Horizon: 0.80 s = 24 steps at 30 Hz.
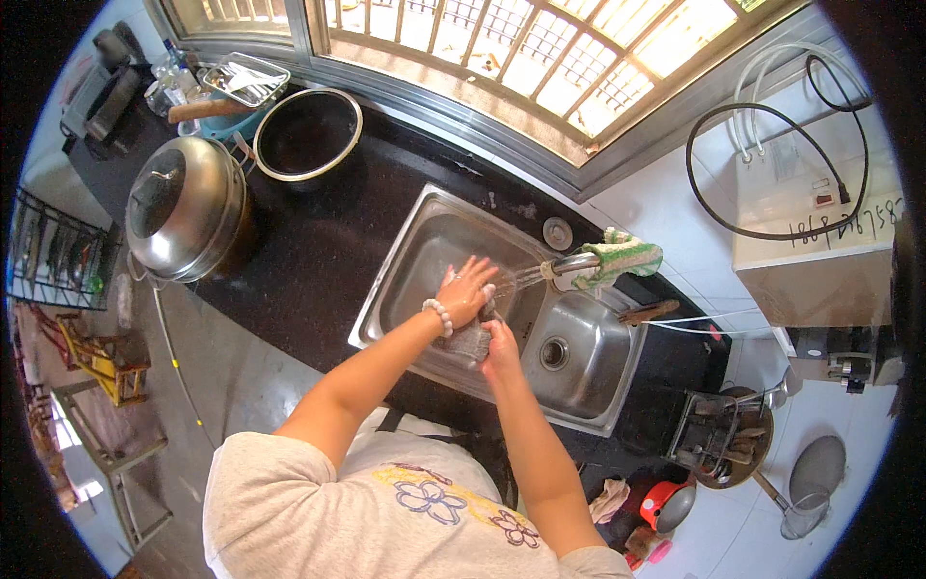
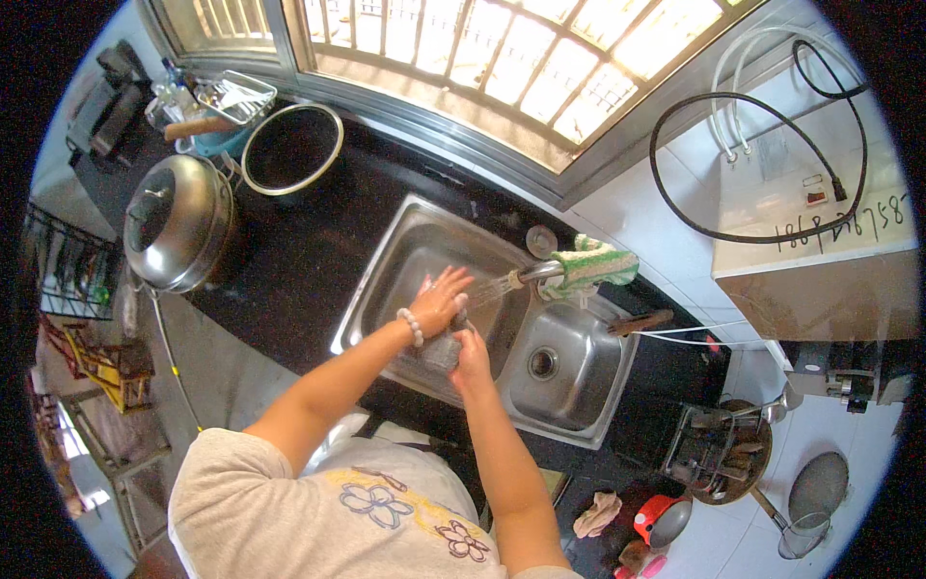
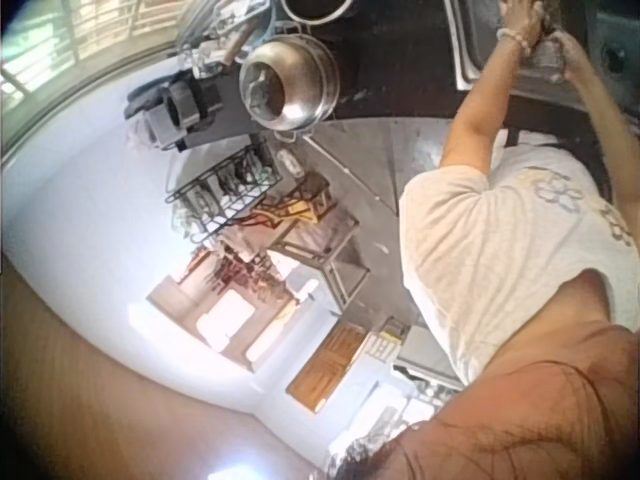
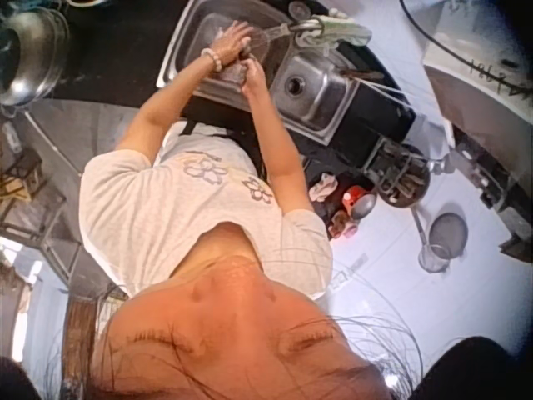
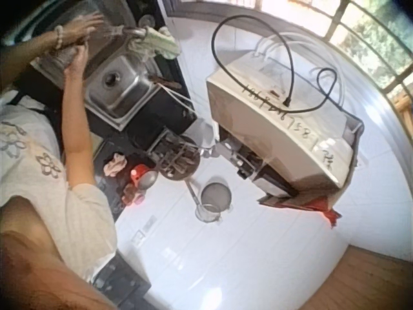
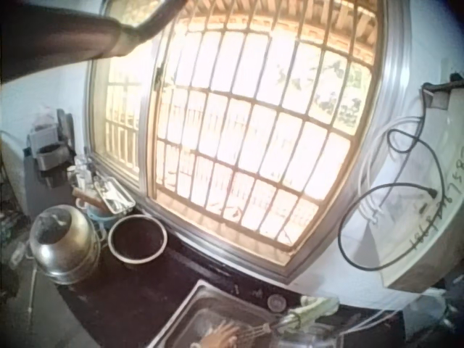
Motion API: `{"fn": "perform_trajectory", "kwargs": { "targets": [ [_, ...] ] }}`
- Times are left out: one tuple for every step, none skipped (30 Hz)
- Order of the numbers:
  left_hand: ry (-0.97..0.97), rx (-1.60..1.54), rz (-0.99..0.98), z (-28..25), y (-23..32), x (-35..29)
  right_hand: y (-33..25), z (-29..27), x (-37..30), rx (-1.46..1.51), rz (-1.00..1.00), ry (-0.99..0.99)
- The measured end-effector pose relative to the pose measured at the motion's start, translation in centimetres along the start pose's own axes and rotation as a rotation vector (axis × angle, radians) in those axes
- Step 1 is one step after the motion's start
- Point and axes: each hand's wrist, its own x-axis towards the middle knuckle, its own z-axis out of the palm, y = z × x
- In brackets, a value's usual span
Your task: The person uses a long-handled triangular mop to wipe the white tiled walls in a kitchen. After cleaning the wall, the person detaches the mop head, washes it thoroughly under a running tap in the sink, and wrings it out.
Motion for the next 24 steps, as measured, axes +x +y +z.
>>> {"fn": "perform_trajectory", "kwargs": {
  "targets": [
    [0.071,0.025,0.012,0.7,0.1,-0.6,0.1,-0.4,0.0,-0.006,0.009,0.028],
    [0.139,0.051,0.033,1.8,0.7,-1.3,0.1,-1.2,0.4,-0.009,0.009,0.058],
    [0.208,0.080,0.052,2.5,1.4,-2.3,0.0,-1.7,0.7,-0.009,0.012,0.085],
    [0.076,0.185,0.102,3.4,2.1,-3.6,-0.1,-2.2,1.1,0.007,0.017,0.084],
    [0.066,0.131,0.118,4.5,2.6,-4.6,0.2,-3.1,1.3,0.028,0.042,0.077],
    [0.076,0.178,0.165,4.7,2.2,-4.5,0.6,-3.9,1.6,0.051,0.065,0.071],
    [0.084,0.224,0.213,4.7,1.7,-4.3,1.0,-4.7,1.8,0.076,0.087,0.065],
    [0.078,0.165,0.145,4.0,1.6,-3.6,1.3,-5.0,1.8,0.086,0.067,0.012],
    [0.077,0.103,0.076,3.0,1.5,-2.7,1.1,-5.0,1.5,0.074,0.058,-0.011],
    [0.126,-0.155,-0.031,3.0,0.5,-2.1,0.8,-5.1,1.1,0.062,0.049,-0.033],
    [0.166,-0.342,-0.100,3.1,0.0,-1.9,0.1,-5.1,0.9,0.044,0.037,-0.062],
    [0.104,-0.308,-0.140,3.0,-0.6,-1.8,-0.5,-5.5,0.9,0.049,0.011,-0.075],
    [0.044,-0.273,-0.181,3.1,-0.9,-1.7,-1.2,-6.1,1.1,-0.095,-0.056,-0.064],
    [0.040,-0.277,-0.216,3.1,-0.4,-1.7,-1.8,-7.0,1.5,-0.231,-0.122,-0.046],
    [0.034,-0.280,-0.251,2.9,0.3,-1.8,-2.3,-8.1,2.1,-0.365,-0.188,-0.024],
    [0.030,-0.283,-0.287,2.9,0.9,-1.9,-2.6,-9.8,3.2,-0.332,-0.246,-0.063],
    [0.005,-0.339,-0.265,2.9,1.4,-2.0,-3.1,-12.6,4.6,-0.504,-0.431,-0.035],
    [-0.016,-0.397,-0.246,3.0,1.6,-2.0,-4.5,-14.7,6.0,-0.353,-0.416,0.081],
    [-0.037,-0.455,-0.229,3.1,1.8,-2.3,-6.0,-16.7,7.2,-0.196,-0.418,0.196],
    [0.099,-0.429,-0.209,4.6,0.7,-2.6,-8.2,-17.8,8.5,0.282,-0.201,0.372],
    [0.048,-0.481,-0.218,4.6,1.5,-2.2,-9.6,-21.9,10.2,0.426,-0.279,0.401],
    [0.014,-0.520,-0.242,3.8,2.4,-2.4,-10.6,-25.4,12.1,0.570,-0.339,0.411],
    [-0.004,-0.560,-0.279,3.2,2.4,-2.6,-11.7,-26.7,12.9,0.552,-0.324,0.413],
    [0.037,-0.555,-0.296,3.0,2.2,-2.8,-12.6,-27.2,13.5,0.532,-0.315,0.416]
  ]
}}
